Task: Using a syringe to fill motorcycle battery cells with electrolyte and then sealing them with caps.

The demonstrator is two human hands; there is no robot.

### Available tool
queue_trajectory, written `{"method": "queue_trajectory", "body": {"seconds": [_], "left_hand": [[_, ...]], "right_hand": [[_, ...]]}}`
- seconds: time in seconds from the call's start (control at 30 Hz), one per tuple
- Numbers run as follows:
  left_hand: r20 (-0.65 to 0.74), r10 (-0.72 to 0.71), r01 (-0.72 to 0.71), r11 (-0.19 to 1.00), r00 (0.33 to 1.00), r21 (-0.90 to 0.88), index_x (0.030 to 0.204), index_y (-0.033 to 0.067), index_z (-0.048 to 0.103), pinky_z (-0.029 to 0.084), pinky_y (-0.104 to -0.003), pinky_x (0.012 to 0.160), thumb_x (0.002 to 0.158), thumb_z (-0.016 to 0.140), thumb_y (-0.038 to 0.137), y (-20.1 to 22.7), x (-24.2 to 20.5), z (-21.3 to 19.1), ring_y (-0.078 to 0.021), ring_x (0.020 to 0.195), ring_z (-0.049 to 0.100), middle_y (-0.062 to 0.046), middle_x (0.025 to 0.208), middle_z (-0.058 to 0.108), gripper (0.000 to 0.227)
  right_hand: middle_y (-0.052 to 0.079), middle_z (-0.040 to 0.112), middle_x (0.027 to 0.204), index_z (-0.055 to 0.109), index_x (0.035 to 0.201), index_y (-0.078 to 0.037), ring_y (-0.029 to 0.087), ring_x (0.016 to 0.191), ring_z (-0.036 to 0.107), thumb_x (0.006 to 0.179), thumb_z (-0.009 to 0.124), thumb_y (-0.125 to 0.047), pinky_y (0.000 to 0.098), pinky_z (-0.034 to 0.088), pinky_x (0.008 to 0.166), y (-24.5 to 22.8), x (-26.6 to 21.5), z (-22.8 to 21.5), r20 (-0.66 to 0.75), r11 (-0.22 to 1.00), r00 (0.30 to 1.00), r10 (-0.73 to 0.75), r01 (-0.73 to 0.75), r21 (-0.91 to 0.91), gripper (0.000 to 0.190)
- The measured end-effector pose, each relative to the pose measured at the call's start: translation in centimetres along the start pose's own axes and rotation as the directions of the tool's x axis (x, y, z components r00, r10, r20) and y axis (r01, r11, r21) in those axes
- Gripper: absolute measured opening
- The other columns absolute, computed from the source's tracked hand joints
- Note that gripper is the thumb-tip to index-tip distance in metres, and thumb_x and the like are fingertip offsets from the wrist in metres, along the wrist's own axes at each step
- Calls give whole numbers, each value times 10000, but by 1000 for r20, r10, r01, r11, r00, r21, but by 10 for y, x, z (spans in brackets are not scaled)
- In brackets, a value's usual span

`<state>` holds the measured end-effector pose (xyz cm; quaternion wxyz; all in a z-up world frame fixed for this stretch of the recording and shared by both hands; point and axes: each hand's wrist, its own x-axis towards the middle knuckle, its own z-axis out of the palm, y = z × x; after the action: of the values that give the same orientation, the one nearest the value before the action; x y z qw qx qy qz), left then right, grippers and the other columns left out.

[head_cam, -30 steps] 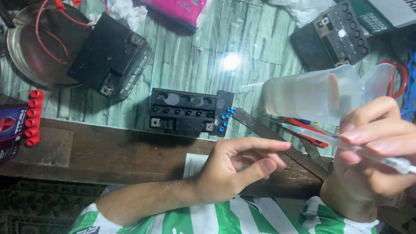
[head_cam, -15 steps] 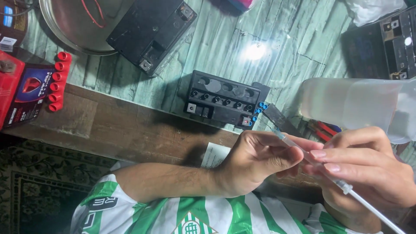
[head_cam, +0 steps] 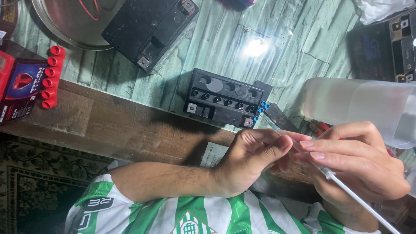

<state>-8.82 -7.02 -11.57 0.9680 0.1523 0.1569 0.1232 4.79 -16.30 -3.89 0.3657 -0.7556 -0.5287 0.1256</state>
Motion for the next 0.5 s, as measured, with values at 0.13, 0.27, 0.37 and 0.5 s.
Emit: {"method": "queue_trajectory", "body": {"seconds": [0.13, 0.27, 0.37, 0.5], "left_hand": [[-49, -35, 35, 999, 998, -4, 1247, 53, 732, 492, -180, 683, 1067, 677, 285, 2, -1, 1, -48, 764, 616, 5, 891, 725, 298], [-27, -46, 44, 997, 999, -64, 1285, 36, 719, 495, -195, 723, 1080, 680, 298, 1, -3, -2, -68, 829, 652, -112, 1062, 770, 334], [-34, -58, 58, 998, 998, -10, 1296, 16, 700, 442, -190, 693, 1119, 606, 293, 7, -2, 3, -67, 810, 634, -141, 1041, 763, 342], [-43, -70, 71, 997, 997, 20, 1287, 21, 696, 471, -184, 720, 1123, 582, 304, 9, -2, 3, -56, 756, 585, -173, 1013, 754, 347]], "right_hand": [[121, 754, 1001, 698, 883, -58, 215, 859, 613, 838, 820, -30, 249, 513, 794, -2, 3, 3, 4, 1000, 1000, -1, 1, 4, 133], [164, 750, 1050, 532, 1132, -62, 196, 911, 648, 882, 890, 19, 245, 549, 790, 18, -16, 9, -74, 998, 995, -61, 61, 0, 444], [268, 645, 931, 167, 1514, -210, 322, 707, 548, 765, 812, 81, 413, 478, 604, 38, -10, 14, -159, 947, 934, -320, 322, -10, 1030], [139, 649, 1148, 622, 1092, -291, 231, 873, 734, 937, 872, -35, 394, 524, 730, 57, -46, 8, -172, 914, 898, -404, 391, -103, 389]]}}
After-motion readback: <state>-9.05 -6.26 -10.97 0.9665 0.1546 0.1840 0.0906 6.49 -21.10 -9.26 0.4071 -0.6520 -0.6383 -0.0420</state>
